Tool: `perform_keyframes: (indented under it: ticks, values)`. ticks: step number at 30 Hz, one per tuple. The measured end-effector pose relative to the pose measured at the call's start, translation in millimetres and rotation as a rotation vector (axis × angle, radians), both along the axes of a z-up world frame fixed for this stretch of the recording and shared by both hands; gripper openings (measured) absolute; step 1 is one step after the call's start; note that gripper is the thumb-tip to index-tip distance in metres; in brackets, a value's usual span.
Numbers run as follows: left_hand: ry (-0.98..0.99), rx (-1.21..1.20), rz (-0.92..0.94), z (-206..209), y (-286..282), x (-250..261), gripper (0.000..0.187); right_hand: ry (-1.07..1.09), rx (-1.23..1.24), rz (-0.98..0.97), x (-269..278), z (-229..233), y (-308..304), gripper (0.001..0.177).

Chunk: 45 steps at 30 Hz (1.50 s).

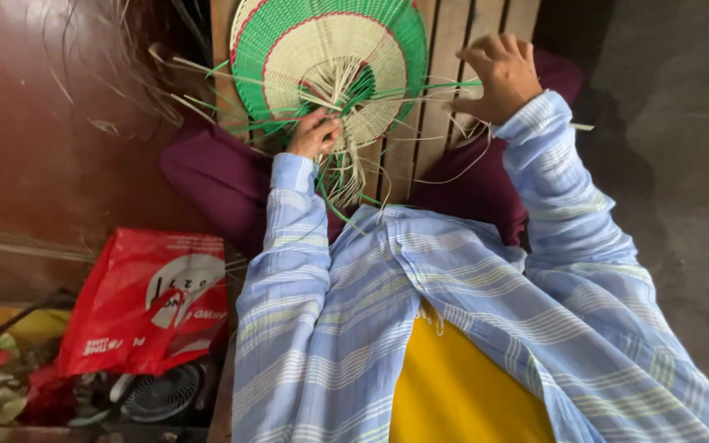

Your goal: Weaving thin strands of material into a circular fan base

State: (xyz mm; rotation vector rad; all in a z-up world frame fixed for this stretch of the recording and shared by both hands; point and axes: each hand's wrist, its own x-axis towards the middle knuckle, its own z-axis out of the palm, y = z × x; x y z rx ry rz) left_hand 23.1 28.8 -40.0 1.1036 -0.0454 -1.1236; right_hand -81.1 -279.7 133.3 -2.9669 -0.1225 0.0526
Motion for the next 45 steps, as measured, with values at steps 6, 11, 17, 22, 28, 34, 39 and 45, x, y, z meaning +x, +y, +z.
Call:
perform_keyframes:
  ticks: [6,11,17,22,28,34,39,45]
  values:
    - [-0.033,-0.002,0.016,-3,-3,0,0.013,-0.172,0.526,0.189,44,-2,116,0.017]
    - [0.097,0.055,0.049,-9,-4,0,0.016,-0.019,-0.239,0.035,57,-88,149,0.043]
    - [0.194,-0.022,0.044,-17,2,5,0.020,-0.296,-0.123,0.061,52,-77,165,0.004]
    - [0.108,0.006,0.109,-1,7,6,0.015,-0.271,-0.041,0.136,16,-120,179,0.006]
    - [0.058,-0.018,0.140,-26,5,3,0.022,-0.138,0.219,0.158,22,-90,173,0.019]
    - [0.131,-0.039,0.151,-27,4,3,0.008,0.033,0.510,-0.287,47,-148,150,0.016]
    - [0.167,0.000,0.160,-35,6,0,0.025,0.197,0.798,-0.503,42,-188,154,0.025]
    - [0.097,0.013,0.131,-33,7,2,0.013,0.364,1.583,-0.866,47,-141,167,0.015]
